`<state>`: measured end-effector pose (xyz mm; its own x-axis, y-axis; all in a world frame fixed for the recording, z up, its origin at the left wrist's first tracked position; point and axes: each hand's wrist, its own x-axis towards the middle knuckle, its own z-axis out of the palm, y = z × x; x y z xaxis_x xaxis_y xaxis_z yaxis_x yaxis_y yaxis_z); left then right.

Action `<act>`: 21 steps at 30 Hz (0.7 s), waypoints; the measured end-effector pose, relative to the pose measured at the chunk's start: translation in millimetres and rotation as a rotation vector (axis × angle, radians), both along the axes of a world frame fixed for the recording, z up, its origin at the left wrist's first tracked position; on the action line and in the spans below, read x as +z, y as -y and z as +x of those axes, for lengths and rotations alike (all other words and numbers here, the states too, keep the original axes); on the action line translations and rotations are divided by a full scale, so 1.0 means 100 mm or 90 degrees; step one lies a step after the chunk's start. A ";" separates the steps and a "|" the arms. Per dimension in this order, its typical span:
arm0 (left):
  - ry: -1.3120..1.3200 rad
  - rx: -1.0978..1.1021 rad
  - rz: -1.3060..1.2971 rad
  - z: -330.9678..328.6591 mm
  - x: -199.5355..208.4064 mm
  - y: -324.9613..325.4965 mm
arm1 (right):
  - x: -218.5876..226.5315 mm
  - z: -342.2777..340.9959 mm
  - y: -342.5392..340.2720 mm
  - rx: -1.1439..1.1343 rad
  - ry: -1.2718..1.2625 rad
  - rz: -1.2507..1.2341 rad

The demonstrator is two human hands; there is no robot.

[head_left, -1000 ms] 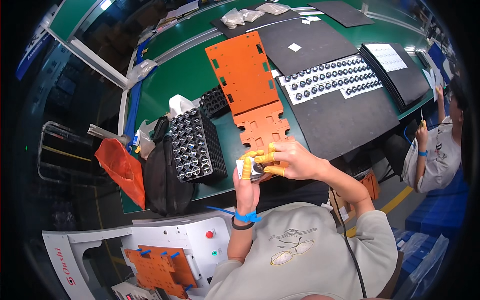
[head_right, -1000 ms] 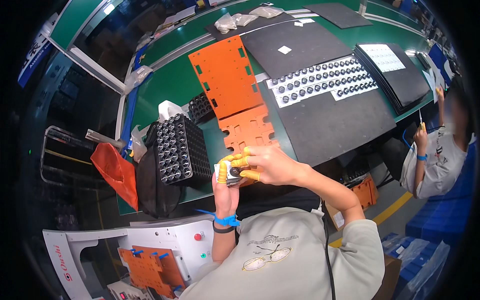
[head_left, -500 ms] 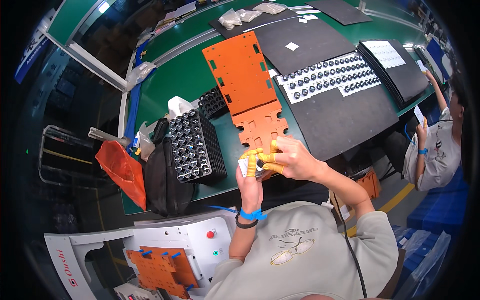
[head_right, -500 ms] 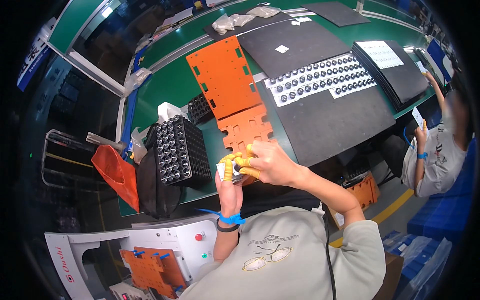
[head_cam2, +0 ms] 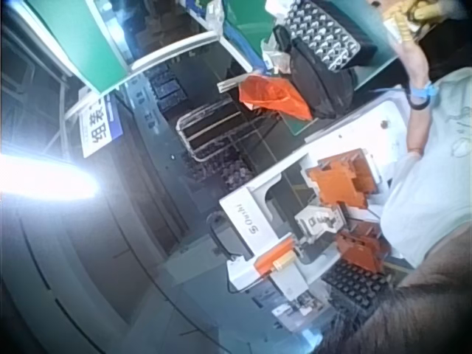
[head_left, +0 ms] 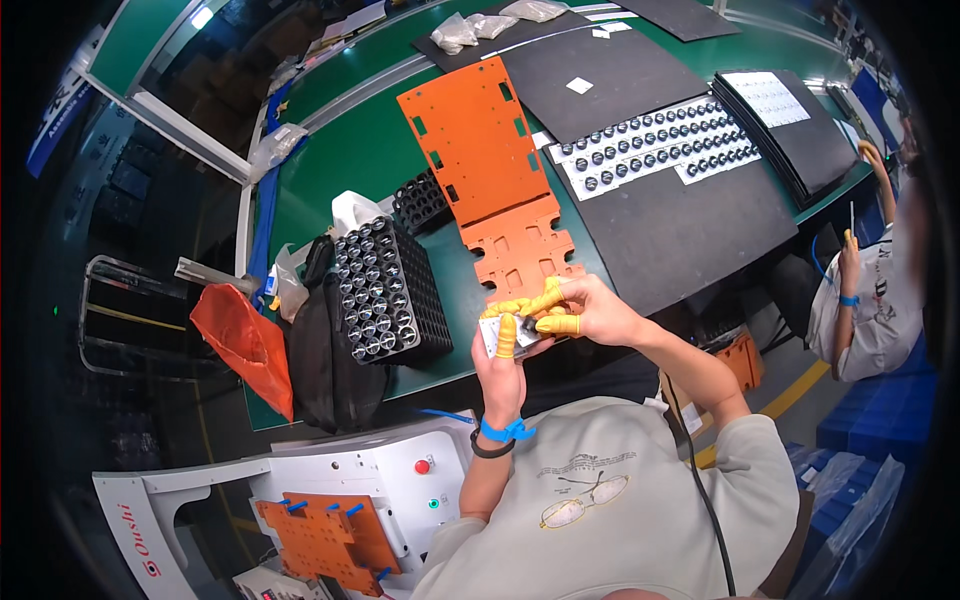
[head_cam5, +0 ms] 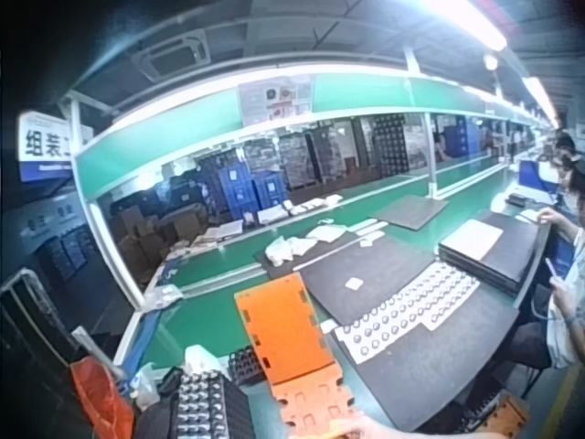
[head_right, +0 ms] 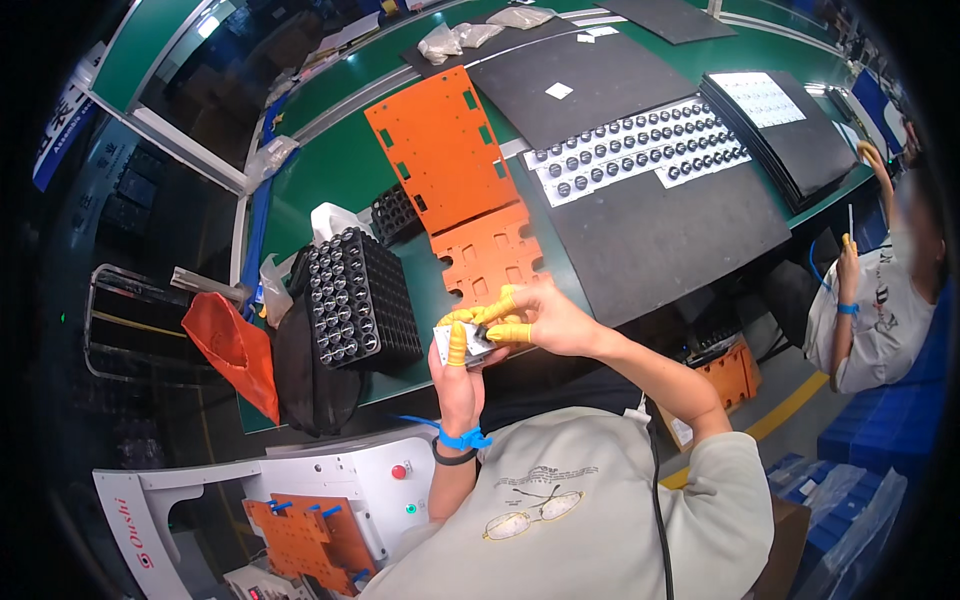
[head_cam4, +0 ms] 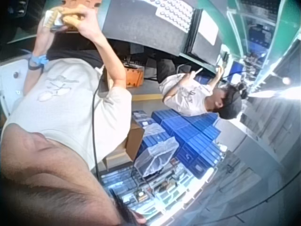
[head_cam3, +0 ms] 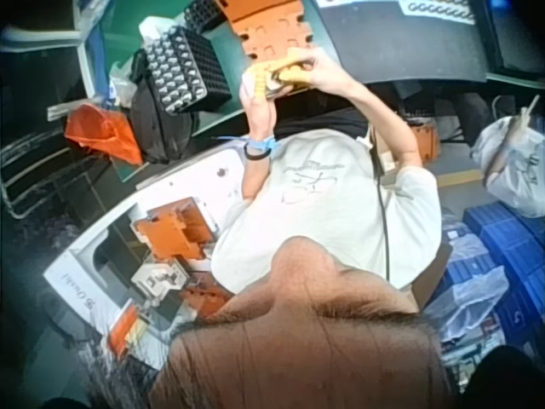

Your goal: The person places an orange tray into a machine, then removes it and places it on a workbench. They pick up small cylindrical components from a black tray and place them into slots on the orange tray. The person uses a yellow tool to press the components into place. They repeat this process for multiple components.

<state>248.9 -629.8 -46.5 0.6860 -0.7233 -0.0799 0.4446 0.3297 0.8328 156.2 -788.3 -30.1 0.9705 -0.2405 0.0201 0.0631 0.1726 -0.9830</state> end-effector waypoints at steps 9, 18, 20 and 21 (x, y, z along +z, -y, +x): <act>0.064 0.041 0.032 -0.02 -0.02 0.00 | 0.06 -0.03 -0.07 -0.071 0.025 -0.204; 0.056 0.059 0.026 -0.01 -0.03 0.04 | 0.01 -0.01 0.00 -0.146 0.187 -0.558; -0.004 0.067 0.009 -0.01 -0.02 0.08 | 0.03 -0.02 -0.01 -0.167 0.229 -0.631; -0.022 0.071 0.005 0.00 -0.02 0.08 | 0.09 -0.03 -0.04 -0.159 0.248 -0.669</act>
<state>248.4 -637.5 -48.4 0.7587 -0.6421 -0.1102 0.4343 0.3724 0.8202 153.4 -784.8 -21.0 0.7816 -0.1114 0.6138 0.3122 -0.7820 -0.5394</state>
